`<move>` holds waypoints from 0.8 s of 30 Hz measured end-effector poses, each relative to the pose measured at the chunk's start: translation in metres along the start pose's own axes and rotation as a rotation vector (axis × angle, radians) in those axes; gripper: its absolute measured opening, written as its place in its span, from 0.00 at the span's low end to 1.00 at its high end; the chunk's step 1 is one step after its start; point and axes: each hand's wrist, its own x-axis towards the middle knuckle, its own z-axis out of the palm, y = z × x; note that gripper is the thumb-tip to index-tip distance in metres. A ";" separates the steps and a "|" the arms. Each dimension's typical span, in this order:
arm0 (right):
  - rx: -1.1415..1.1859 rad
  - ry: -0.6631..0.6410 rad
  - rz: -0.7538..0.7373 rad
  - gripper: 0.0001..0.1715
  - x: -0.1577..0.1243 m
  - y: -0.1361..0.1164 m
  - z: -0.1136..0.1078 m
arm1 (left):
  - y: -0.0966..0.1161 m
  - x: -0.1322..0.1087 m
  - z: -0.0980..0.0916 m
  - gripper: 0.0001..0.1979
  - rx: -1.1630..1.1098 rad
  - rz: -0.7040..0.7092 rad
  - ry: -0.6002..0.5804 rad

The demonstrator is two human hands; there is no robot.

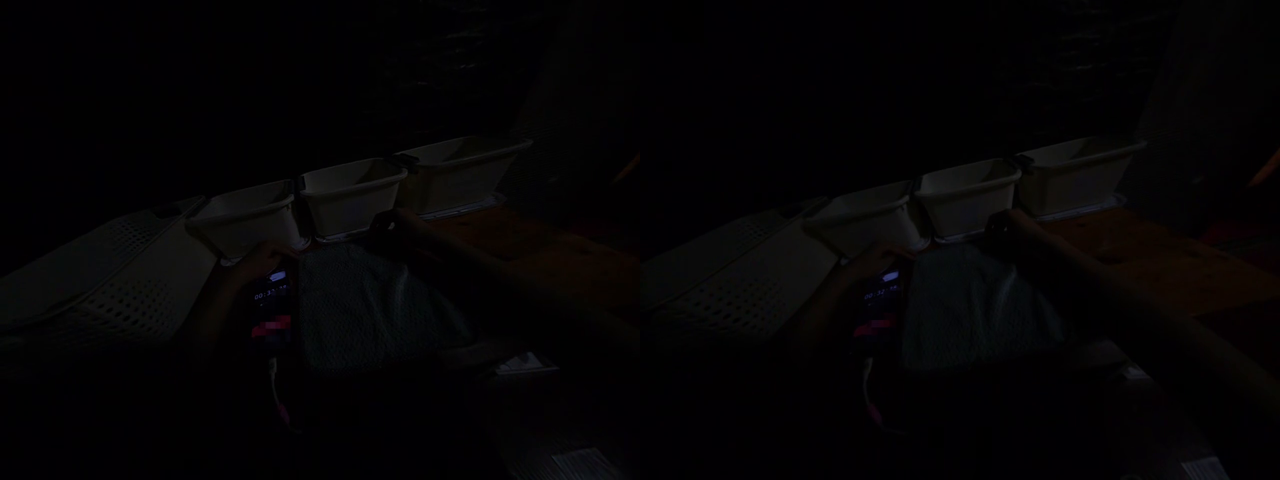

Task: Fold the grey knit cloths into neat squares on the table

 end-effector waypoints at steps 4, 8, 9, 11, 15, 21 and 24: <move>-0.022 -0.026 0.048 0.15 0.002 -0.002 0.000 | -0.003 0.001 0.000 0.18 0.055 0.032 0.004; -0.091 -0.010 0.120 0.15 0.002 0.002 0.000 | -0.005 0.002 0.000 0.20 0.100 0.032 0.014; -0.112 -0.001 0.153 0.16 0.002 0.004 -0.001 | -0.005 0.001 0.000 0.21 0.112 0.024 0.014; -0.135 0.027 0.201 0.15 0.000 0.007 -0.003 | -0.004 0.001 -0.001 0.21 0.132 0.001 0.010; -0.117 0.070 0.158 0.14 -0.002 0.012 -0.005 | 0.003 -0.001 -0.002 0.22 0.157 -0.024 0.007; 0.011 -0.023 -0.009 0.16 0.001 0.005 0.003 | 0.011 -0.003 -0.002 0.21 0.200 -0.013 0.027; 0.036 -0.018 0.033 0.15 0.001 0.000 0.008 | 0.009 -0.002 -0.002 0.21 0.206 0.011 0.024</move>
